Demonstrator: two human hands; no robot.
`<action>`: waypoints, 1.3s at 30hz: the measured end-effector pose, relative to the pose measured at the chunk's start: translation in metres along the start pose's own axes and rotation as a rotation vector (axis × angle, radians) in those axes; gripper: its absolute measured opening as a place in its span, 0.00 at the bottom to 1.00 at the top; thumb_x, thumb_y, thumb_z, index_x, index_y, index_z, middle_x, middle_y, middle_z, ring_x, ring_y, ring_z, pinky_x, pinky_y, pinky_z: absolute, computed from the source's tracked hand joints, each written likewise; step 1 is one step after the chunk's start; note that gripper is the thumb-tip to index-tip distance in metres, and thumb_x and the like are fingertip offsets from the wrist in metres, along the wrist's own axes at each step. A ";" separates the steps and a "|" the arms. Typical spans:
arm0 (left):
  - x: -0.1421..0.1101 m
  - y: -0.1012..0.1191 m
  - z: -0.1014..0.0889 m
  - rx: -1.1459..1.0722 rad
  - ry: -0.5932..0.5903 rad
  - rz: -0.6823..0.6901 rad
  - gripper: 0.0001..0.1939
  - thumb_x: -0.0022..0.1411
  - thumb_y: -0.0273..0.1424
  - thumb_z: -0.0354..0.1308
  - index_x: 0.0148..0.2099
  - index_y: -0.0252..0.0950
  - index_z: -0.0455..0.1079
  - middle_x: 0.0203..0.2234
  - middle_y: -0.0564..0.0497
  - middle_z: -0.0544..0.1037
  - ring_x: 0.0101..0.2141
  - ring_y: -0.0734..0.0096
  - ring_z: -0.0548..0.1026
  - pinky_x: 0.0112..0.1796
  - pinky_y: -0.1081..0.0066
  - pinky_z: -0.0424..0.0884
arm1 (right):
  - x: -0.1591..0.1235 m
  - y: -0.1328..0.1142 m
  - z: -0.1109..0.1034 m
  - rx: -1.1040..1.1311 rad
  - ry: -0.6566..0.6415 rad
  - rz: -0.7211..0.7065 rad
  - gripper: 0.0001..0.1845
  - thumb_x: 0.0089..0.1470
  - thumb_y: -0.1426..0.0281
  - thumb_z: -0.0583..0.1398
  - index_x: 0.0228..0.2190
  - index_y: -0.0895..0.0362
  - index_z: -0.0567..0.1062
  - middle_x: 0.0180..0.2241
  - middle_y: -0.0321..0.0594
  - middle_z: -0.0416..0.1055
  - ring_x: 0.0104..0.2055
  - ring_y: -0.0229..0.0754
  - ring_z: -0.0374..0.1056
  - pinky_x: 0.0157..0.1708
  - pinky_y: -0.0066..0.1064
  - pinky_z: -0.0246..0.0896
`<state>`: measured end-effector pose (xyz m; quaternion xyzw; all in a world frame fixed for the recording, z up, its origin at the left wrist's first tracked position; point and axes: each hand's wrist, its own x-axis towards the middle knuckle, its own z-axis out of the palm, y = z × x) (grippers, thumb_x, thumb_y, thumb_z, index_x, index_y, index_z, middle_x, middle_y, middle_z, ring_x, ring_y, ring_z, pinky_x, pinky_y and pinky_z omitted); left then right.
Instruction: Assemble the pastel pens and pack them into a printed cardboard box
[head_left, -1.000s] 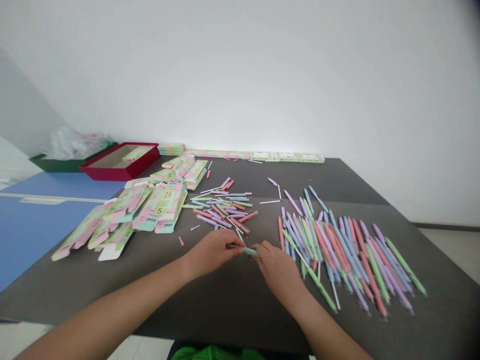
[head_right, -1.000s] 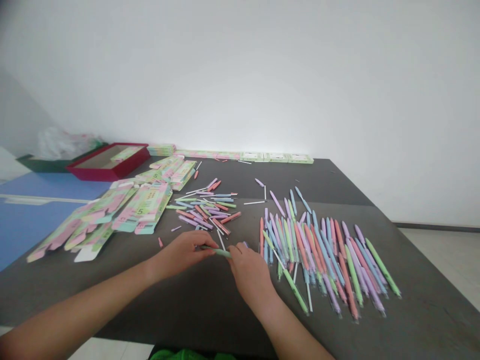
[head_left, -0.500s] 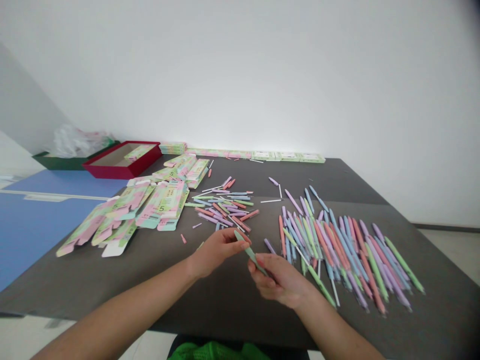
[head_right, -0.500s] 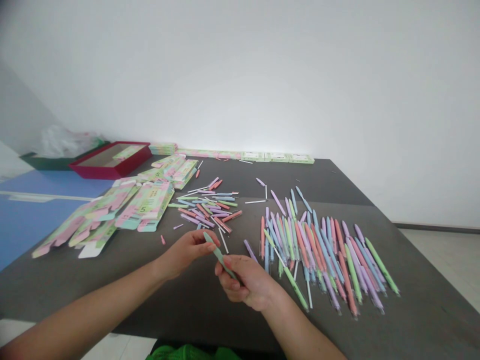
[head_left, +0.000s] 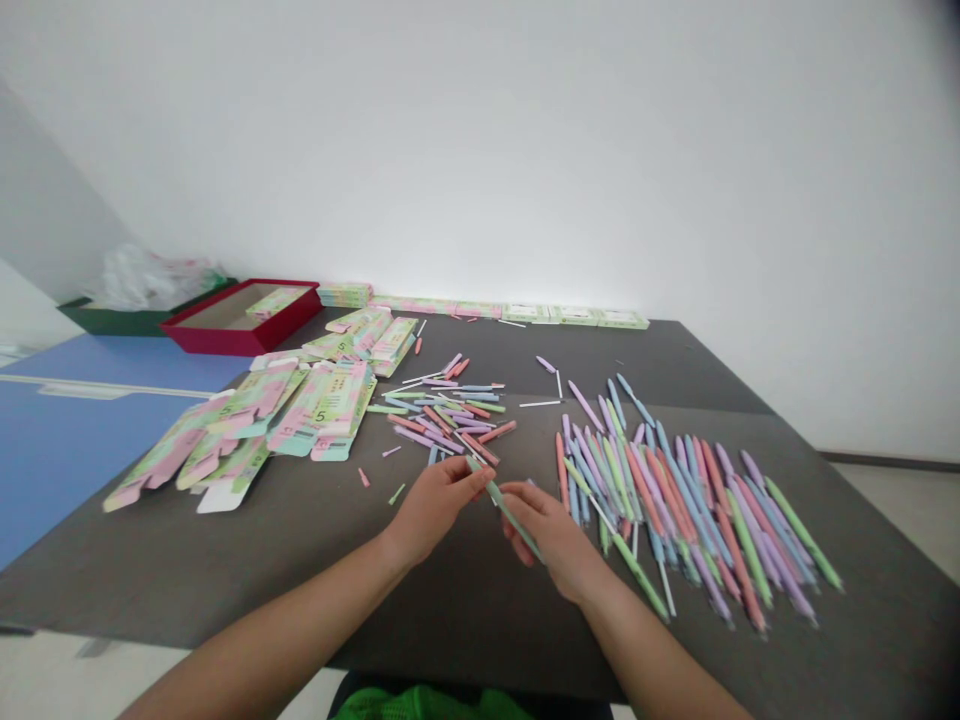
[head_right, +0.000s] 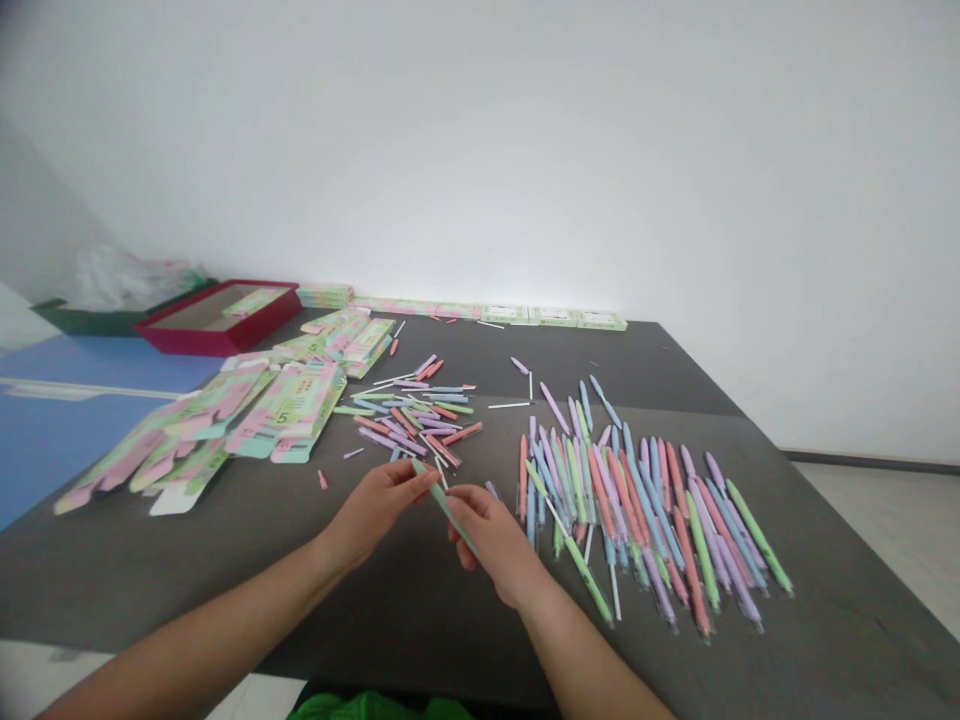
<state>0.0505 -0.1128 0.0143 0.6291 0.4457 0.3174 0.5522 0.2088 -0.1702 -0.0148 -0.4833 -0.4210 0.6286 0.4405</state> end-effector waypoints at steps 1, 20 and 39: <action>0.000 -0.001 0.000 0.020 0.027 -0.009 0.17 0.55 0.44 0.55 0.31 0.32 0.71 0.21 0.55 0.69 0.26 0.73 0.64 0.30 0.73 0.60 | 0.001 0.001 -0.001 -0.089 0.067 -0.054 0.20 0.47 0.58 0.62 0.39 0.56 0.69 0.23 0.30 0.63 0.16 0.29 0.55 0.14 0.22 0.46; -0.004 -0.006 -0.003 -0.036 -0.009 -0.018 0.16 0.55 0.43 0.55 0.32 0.33 0.71 0.21 0.55 0.67 0.26 0.74 0.64 0.31 0.73 0.60 | -0.002 0.001 -0.002 -0.192 -0.086 0.022 0.19 0.54 0.54 0.52 0.37 0.56 0.71 0.19 0.30 0.63 0.14 0.30 0.51 0.13 0.23 0.42; -0.005 -0.005 -0.003 -0.129 -0.024 -0.034 0.15 0.54 0.41 0.58 0.31 0.32 0.72 0.20 0.55 0.67 0.25 0.75 0.63 0.29 0.74 0.59 | -0.004 -0.002 0.000 -0.053 -0.132 0.072 0.21 0.54 0.53 0.53 0.36 0.58 0.70 0.18 0.29 0.63 0.12 0.29 0.52 0.12 0.23 0.42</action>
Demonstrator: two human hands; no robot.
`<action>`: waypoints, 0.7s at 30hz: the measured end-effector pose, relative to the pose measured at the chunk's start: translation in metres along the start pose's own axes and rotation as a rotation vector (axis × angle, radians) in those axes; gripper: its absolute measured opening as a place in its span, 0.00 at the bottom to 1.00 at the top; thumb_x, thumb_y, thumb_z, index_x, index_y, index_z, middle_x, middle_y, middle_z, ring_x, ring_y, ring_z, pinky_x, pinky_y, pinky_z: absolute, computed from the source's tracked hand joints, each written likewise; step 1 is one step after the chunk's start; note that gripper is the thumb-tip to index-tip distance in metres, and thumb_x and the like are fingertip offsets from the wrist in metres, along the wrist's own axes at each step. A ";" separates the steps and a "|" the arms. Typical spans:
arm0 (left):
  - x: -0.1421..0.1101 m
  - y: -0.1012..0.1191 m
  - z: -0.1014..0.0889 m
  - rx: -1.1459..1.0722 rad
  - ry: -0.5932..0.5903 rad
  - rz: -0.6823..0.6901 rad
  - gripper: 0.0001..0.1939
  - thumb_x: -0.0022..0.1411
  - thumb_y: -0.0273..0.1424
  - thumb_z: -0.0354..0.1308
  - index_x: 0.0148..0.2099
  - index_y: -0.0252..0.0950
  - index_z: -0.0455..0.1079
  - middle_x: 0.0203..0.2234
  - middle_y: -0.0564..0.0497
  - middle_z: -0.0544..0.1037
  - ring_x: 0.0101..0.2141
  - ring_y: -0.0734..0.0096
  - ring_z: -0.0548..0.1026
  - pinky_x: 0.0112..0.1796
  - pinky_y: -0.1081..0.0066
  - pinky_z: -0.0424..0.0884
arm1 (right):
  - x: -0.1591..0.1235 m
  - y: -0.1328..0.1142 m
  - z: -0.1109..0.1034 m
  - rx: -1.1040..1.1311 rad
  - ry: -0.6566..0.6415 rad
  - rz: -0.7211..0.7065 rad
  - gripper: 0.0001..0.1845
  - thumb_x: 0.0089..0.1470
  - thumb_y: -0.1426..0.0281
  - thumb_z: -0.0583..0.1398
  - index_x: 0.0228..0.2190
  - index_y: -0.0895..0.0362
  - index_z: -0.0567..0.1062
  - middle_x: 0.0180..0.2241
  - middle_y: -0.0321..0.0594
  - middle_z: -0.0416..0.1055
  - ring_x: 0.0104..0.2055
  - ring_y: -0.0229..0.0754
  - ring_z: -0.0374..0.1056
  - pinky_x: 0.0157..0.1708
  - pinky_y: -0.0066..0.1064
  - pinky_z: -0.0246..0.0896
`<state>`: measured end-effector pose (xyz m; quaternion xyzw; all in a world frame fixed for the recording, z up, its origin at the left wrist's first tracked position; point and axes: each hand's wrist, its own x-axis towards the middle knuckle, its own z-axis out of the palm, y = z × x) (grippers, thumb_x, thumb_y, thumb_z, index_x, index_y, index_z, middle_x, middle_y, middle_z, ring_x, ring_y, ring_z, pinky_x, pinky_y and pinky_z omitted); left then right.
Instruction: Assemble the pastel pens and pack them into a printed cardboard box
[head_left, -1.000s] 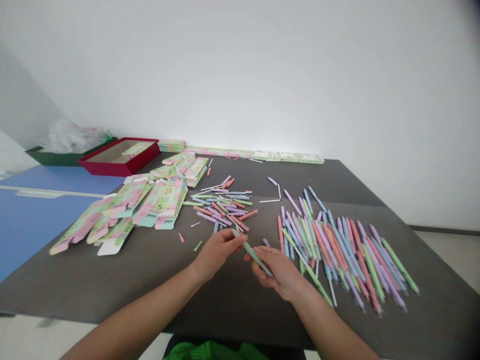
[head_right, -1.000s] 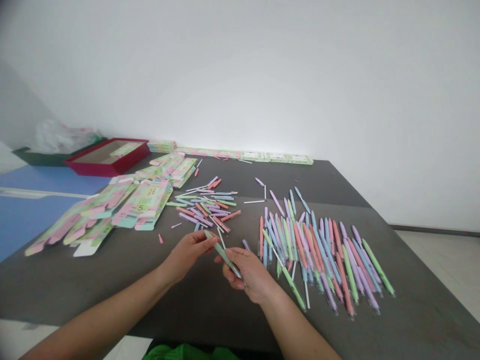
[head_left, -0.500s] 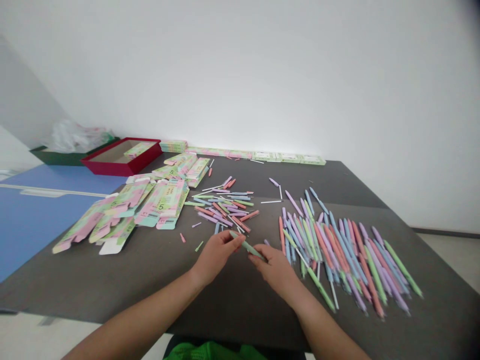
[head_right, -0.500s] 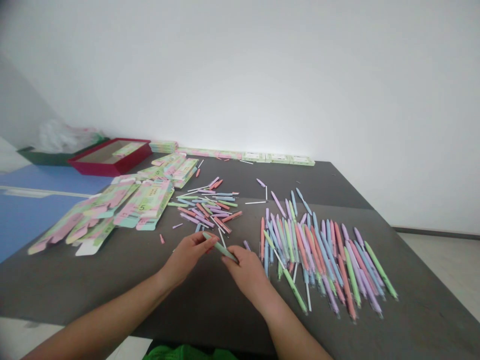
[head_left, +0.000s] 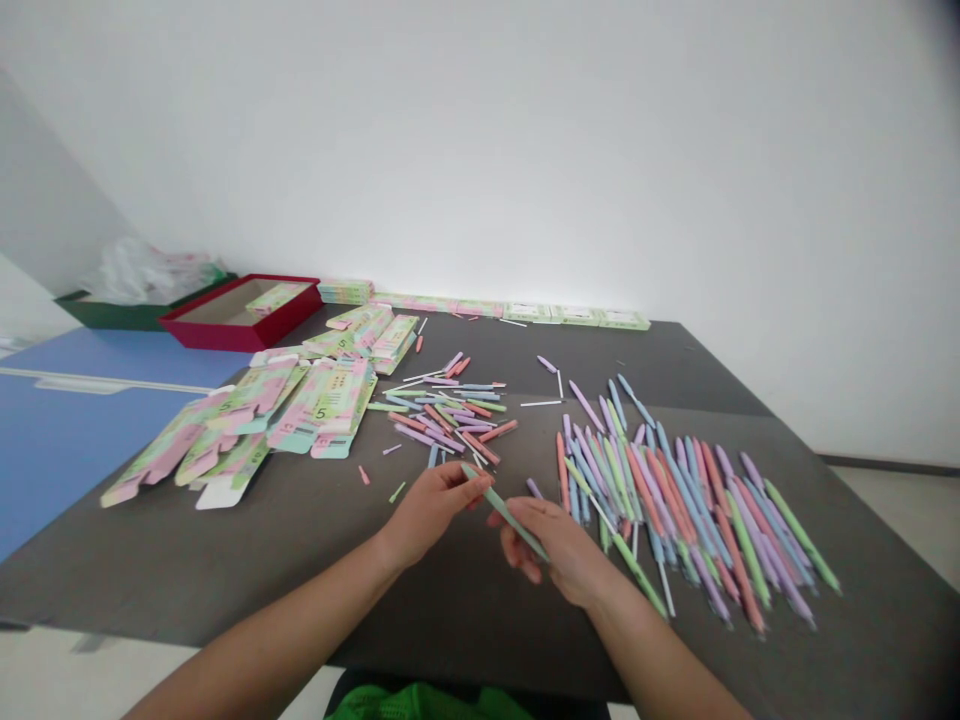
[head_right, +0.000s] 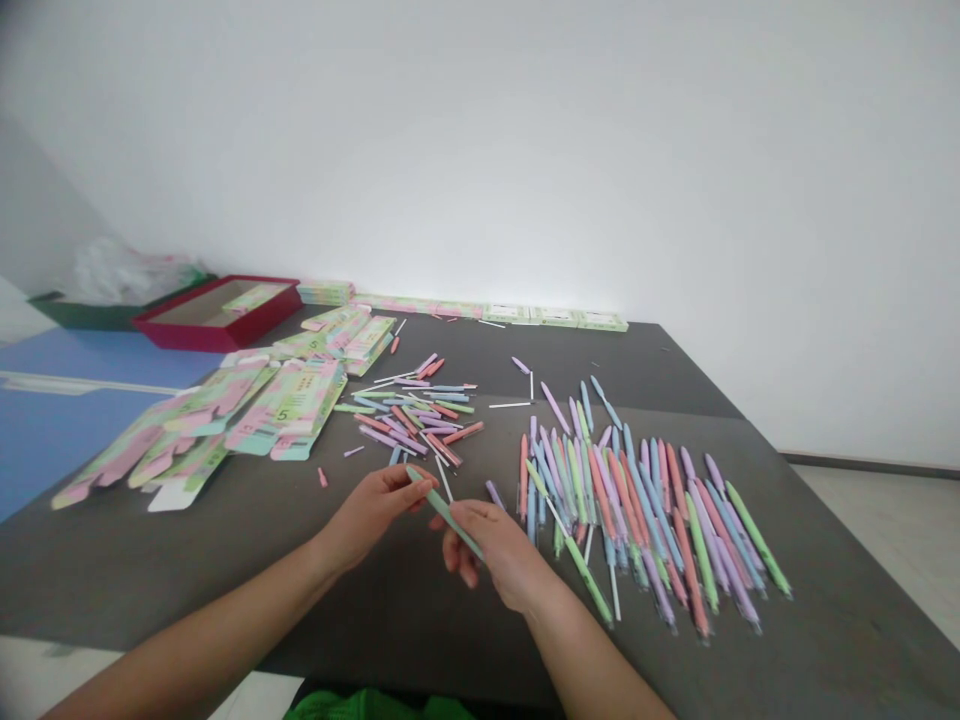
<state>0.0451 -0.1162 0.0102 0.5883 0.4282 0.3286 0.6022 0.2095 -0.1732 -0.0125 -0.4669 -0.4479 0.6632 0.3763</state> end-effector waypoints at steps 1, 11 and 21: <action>0.000 0.001 0.000 0.022 0.020 0.004 0.14 0.54 0.41 0.58 0.30 0.33 0.72 0.20 0.55 0.67 0.25 0.75 0.63 0.29 0.74 0.59 | 0.000 -0.001 0.000 -0.053 0.060 -0.038 0.19 0.51 0.55 0.57 0.37 0.57 0.70 0.20 0.30 0.65 0.14 0.28 0.54 0.13 0.22 0.44; -0.001 -0.005 -0.001 -0.136 -0.028 0.007 0.12 0.52 0.38 0.61 0.31 0.32 0.72 0.20 0.55 0.68 0.24 0.77 0.62 0.28 0.75 0.58 | -0.003 0.001 0.002 0.130 -0.055 -0.014 0.17 0.52 0.58 0.58 0.36 0.58 0.71 0.16 0.28 0.64 0.13 0.29 0.56 0.12 0.20 0.47; 0.003 0.001 0.003 -0.496 -0.010 -0.054 0.11 0.53 0.36 0.62 0.31 0.31 0.73 0.18 0.57 0.63 0.21 0.82 0.59 0.24 0.79 0.57 | -0.015 -0.015 -0.010 0.434 -0.161 -0.036 0.31 0.57 0.49 0.46 0.49 0.59 0.67 0.29 0.45 0.74 0.21 0.36 0.68 0.21 0.26 0.60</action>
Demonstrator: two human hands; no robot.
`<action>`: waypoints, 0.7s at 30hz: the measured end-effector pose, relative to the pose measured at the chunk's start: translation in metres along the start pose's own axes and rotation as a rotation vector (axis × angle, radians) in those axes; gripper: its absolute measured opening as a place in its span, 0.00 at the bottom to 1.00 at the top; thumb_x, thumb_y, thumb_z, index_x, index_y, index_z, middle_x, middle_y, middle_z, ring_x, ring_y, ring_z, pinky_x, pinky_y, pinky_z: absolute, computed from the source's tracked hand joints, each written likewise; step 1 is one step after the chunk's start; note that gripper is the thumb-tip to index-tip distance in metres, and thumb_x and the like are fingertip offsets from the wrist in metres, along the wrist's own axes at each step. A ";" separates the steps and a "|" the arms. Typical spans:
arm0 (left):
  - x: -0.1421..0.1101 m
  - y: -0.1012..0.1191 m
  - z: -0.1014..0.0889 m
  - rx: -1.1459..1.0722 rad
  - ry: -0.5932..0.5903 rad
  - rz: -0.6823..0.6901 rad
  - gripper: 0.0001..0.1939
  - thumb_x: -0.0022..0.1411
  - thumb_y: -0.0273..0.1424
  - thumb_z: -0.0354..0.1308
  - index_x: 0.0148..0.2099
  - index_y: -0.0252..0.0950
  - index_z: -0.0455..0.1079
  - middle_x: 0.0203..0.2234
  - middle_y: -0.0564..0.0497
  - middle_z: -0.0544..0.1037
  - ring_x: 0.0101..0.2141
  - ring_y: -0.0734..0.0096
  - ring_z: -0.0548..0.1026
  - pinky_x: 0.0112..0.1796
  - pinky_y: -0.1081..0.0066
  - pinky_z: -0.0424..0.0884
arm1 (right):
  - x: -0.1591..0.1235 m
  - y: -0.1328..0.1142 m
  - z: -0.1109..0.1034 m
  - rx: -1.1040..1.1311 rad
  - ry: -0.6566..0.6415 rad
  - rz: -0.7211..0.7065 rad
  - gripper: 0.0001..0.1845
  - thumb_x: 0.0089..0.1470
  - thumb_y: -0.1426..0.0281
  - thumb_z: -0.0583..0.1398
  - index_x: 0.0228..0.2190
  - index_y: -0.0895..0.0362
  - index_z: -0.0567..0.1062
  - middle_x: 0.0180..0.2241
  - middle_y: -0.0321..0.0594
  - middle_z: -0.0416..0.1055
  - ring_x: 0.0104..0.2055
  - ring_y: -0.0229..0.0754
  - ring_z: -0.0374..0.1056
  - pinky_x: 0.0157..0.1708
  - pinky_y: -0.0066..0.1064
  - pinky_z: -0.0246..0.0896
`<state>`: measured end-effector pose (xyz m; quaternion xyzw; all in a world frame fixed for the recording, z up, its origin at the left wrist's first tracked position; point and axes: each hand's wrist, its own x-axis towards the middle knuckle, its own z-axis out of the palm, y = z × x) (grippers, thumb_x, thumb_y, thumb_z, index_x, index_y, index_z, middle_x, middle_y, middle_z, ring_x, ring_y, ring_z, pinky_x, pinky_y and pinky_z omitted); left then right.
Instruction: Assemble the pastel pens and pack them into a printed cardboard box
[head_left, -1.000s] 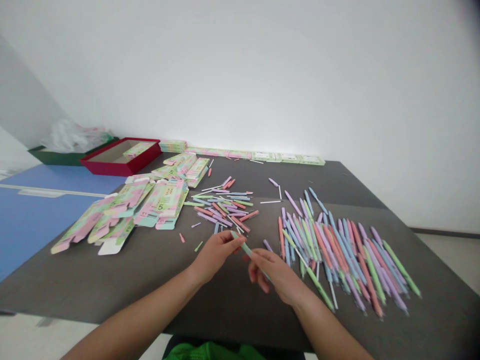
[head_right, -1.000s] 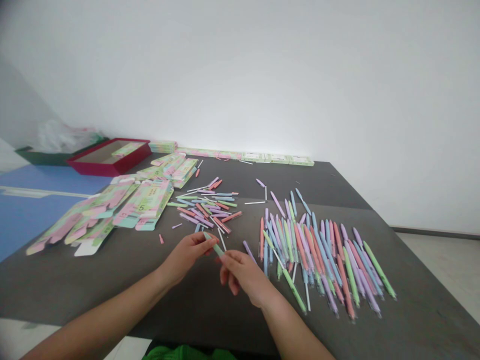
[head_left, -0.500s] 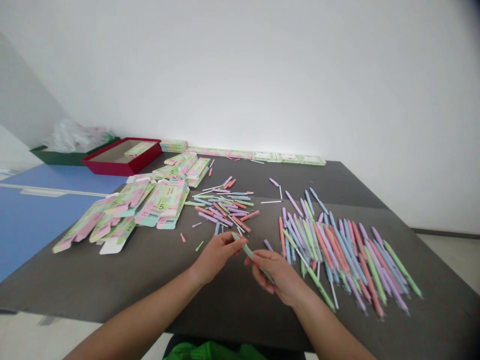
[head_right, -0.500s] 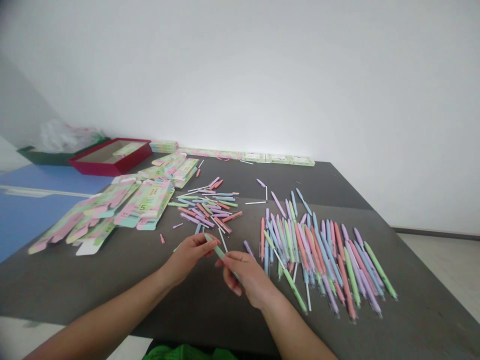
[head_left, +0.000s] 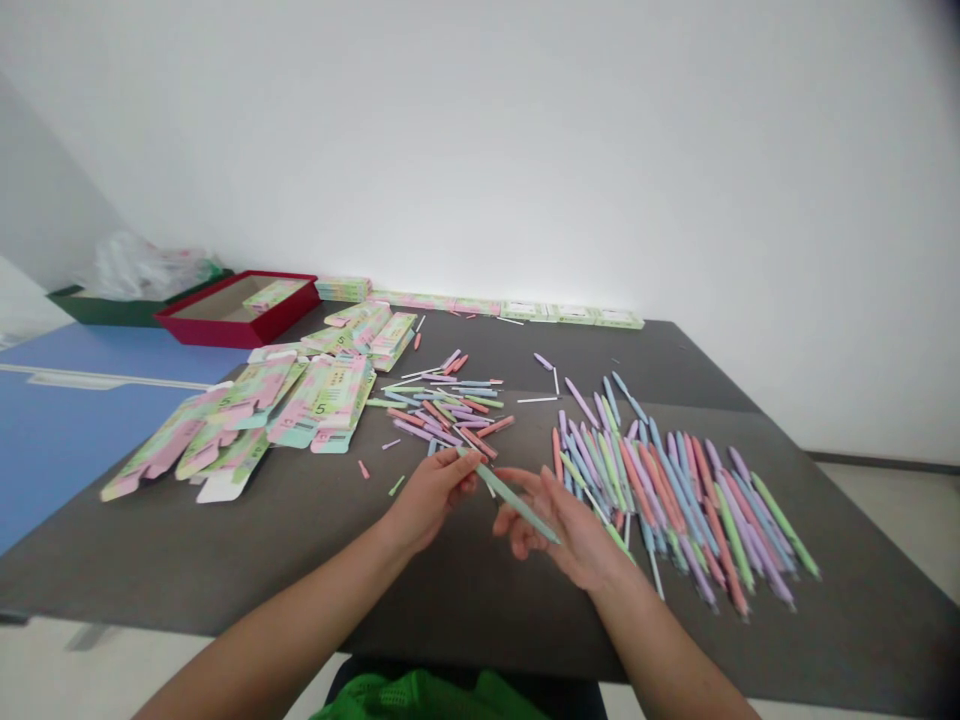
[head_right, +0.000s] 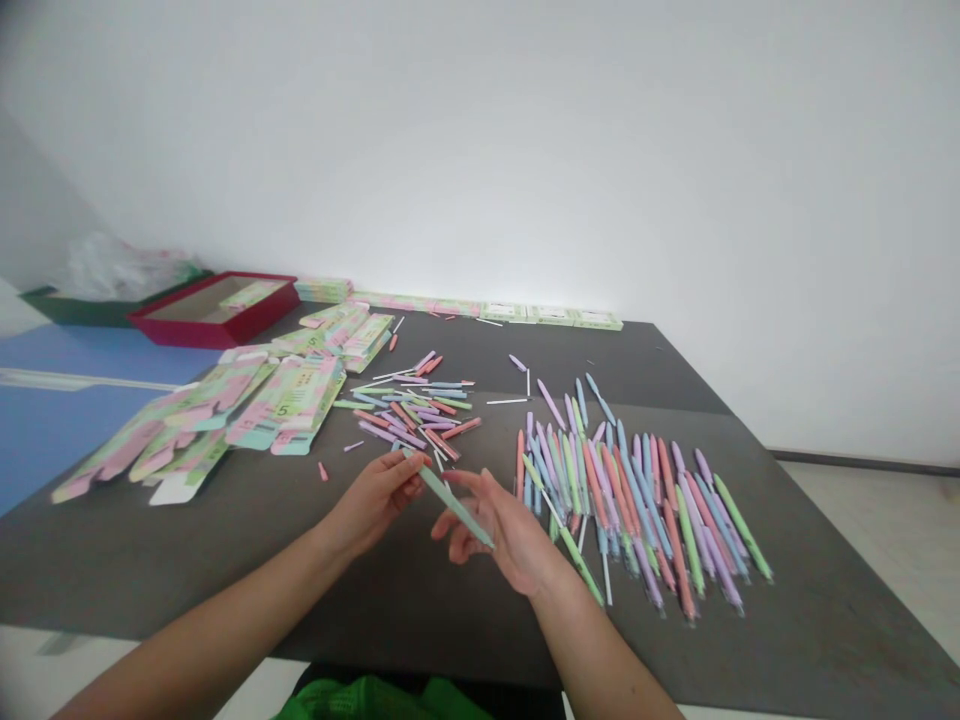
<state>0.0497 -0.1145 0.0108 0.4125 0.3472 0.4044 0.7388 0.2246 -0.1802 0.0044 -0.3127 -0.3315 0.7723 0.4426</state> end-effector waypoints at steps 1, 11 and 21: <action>0.000 0.001 -0.001 -0.060 -0.005 0.002 0.11 0.53 0.35 0.62 0.32 0.31 0.73 0.18 0.57 0.63 0.21 0.83 0.59 0.24 0.80 0.58 | -0.005 -0.002 0.000 0.014 -0.010 -0.070 0.32 0.56 0.48 0.48 0.51 0.57 0.66 0.33 0.47 0.75 0.25 0.38 0.69 0.23 0.27 0.62; -0.004 0.001 -0.002 -0.241 -0.046 -0.027 0.09 0.55 0.33 0.61 0.33 0.30 0.73 0.18 0.58 0.60 0.20 0.86 0.57 0.24 0.82 0.59 | -0.018 0.023 0.011 0.014 0.050 -0.300 0.16 0.49 0.63 0.63 0.41 0.52 0.74 0.35 0.41 0.75 0.33 0.39 0.71 0.32 0.31 0.65; -0.016 0.008 0.003 -0.179 -0.077 -0.025 0.10 0.54 0.34 0.62 0.31 0.30 0.71 0.18 0.58 0.60 0.20 0.84 0.57 0.24 0.80 0.57 | -0.027 0.029 0.006 0.008 0.023 -0.332 0.19 0.46 0.56 0.63 0.40 0.50 0.74 0.32 0.41 0.74 0.31 0.41 0.69 0.30 0.32 0.63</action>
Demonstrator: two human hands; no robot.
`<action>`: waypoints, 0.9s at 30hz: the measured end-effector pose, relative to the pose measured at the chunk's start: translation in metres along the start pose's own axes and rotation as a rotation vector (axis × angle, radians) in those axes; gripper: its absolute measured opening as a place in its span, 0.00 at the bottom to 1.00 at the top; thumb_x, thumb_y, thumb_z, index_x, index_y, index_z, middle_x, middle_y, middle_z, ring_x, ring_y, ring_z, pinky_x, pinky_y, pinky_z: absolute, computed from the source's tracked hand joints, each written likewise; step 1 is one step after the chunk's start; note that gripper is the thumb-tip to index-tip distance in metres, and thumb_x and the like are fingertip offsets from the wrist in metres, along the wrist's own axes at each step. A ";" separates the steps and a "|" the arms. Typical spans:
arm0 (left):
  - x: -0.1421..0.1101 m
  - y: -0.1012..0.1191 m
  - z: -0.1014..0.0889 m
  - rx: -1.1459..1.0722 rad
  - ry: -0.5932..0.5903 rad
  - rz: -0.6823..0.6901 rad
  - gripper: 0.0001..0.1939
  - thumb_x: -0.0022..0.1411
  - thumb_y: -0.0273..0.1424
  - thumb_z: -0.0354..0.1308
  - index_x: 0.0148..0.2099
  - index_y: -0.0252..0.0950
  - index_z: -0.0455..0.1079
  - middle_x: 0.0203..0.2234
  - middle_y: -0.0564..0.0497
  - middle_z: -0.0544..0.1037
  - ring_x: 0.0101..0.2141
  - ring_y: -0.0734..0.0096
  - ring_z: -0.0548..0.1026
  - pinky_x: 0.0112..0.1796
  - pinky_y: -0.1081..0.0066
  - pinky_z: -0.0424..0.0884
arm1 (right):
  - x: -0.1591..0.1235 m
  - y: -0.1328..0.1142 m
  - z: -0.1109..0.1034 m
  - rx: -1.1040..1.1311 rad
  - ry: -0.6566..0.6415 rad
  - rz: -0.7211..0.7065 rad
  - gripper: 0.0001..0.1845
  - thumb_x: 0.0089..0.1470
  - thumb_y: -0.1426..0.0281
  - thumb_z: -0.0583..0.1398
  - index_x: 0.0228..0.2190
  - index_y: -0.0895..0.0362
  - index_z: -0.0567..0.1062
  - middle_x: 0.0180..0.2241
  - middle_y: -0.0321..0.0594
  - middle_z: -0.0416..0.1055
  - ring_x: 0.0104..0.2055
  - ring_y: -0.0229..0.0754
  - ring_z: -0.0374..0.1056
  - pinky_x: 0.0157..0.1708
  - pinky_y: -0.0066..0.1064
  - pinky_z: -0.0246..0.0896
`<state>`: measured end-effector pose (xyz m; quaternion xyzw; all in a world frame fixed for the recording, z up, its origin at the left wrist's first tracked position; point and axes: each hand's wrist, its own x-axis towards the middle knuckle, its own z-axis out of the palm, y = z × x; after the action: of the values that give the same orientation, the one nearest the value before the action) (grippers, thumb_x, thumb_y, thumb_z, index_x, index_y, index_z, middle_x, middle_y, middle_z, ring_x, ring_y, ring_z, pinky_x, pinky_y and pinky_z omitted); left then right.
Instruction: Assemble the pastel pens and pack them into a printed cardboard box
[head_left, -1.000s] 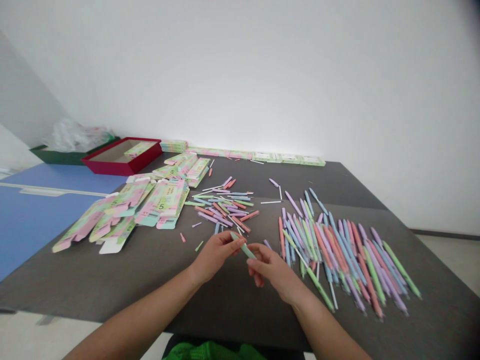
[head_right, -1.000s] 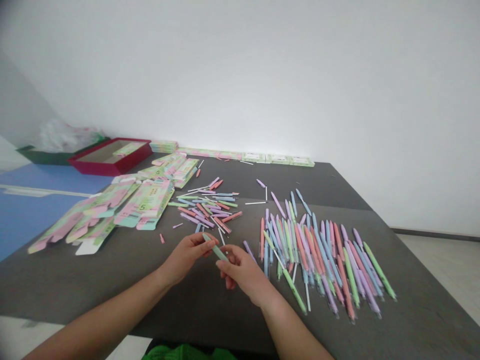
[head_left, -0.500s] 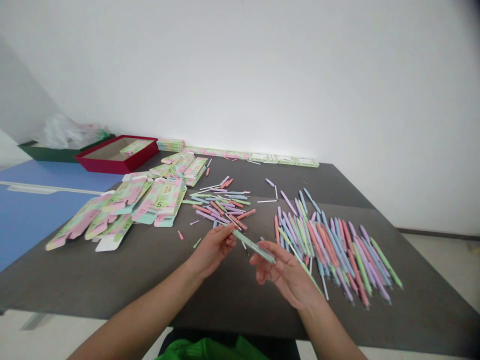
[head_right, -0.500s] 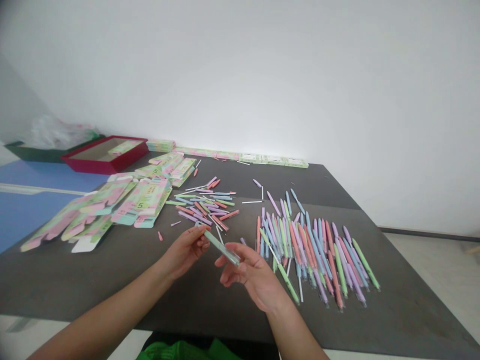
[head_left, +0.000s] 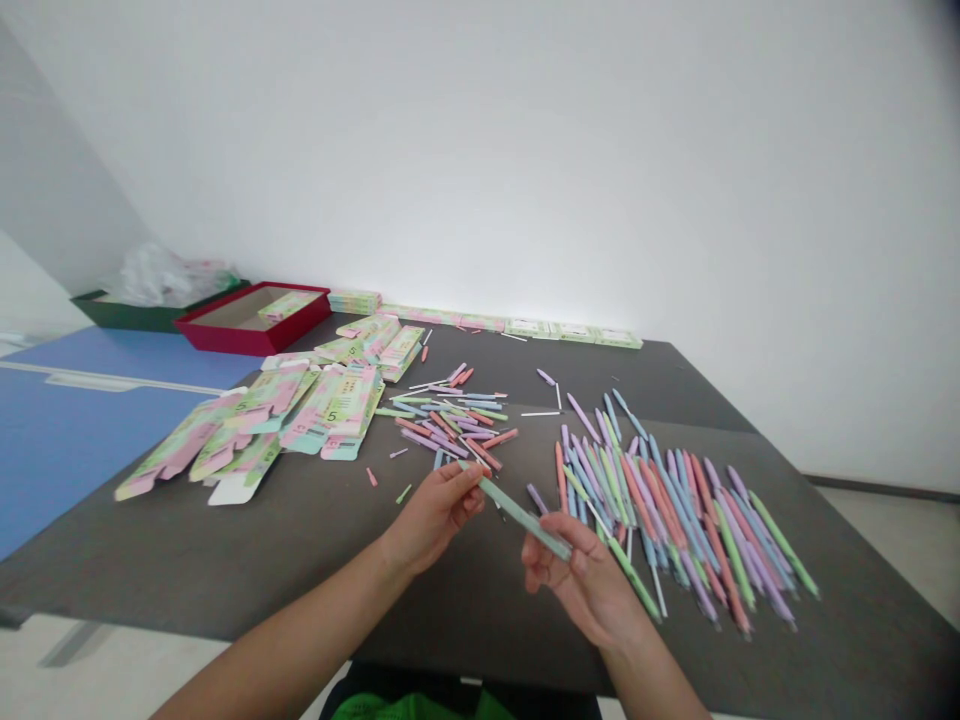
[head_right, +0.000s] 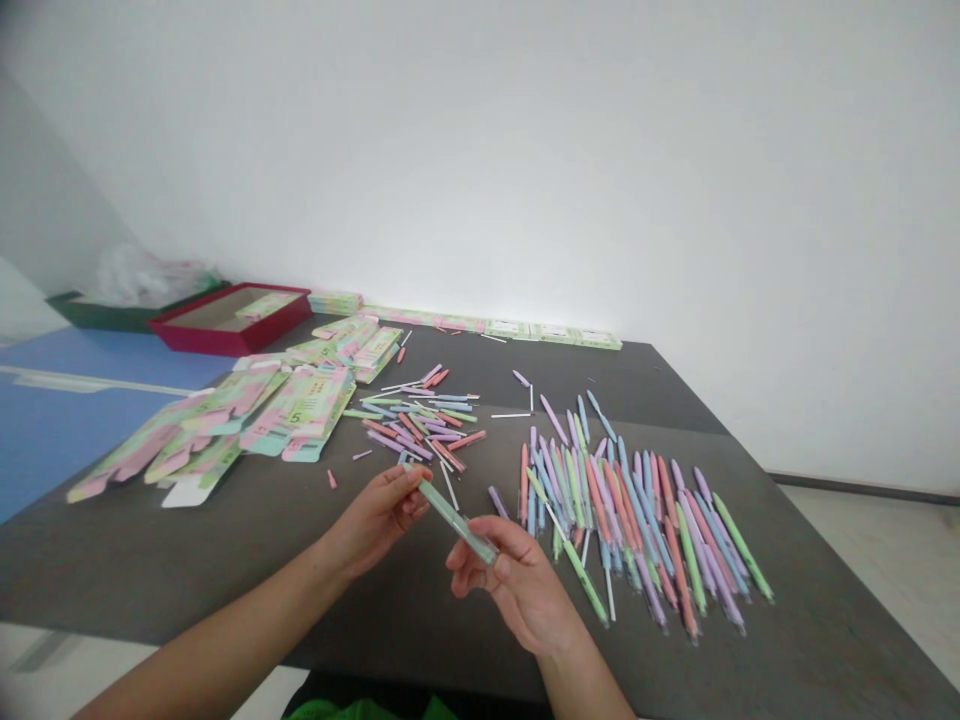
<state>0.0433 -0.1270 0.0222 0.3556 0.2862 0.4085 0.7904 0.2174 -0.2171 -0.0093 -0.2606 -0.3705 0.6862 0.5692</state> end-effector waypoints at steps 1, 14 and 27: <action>0.000 0.000 0.000 0.001 -0.004 -0.001 0.11 0.54 0.35 0.62 0.31 0.30 0.71 0.18 0.58 0.60 0.20 0.84 0.56 0.24 0.80 0.57 | 0.000 0.002 0.000 0.000 -0.007 -0.008 0.18 0.47 0.58 0.63 0.40 0.50 0.74 0.32 0.41 0.74 0.31 0.40 0.69 0.31 0.32 0.63; 0.008 -0.006 -0.006 0.145 0.026 -0.047 0.11 0.52 0.36 0.63 0.32 0.32 0.73 0.19 0.57 0.64 0.21 0.83 0.60 0.24 0.80 0.57 | -0.007 -0.015 0.005 -0.355 0.099 0.085 0.25 0.52 0.58 0.59 0.50 0.54 0.67 0.32 0.42 0.73 0.30 0.42 0.69 0.33 0.36 0.63; 0.009 -0.027 -0.014 0.208 0.028 -0.155 0.15 0.55 0.38 0.60 0.43 0.34 0.74 0.28 0.51 0.74 0.28 0.77 0.70 0.35 0.75 0.66 | -0.009 -0.049 -0.052 -1.702 0.603 0.109 0.19 0.57 0.64 0.50 0.48 0.55 0.70 0.36 0.43 0.75 0.37 0.48 0.71 0.35 0.36 0.61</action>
<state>0.0494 -0.1264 -0.0090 0.4068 0.3649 0.3191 0.7743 0.2885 -0.2112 -0.0013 -0.7794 -0.5750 0.1088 0.2237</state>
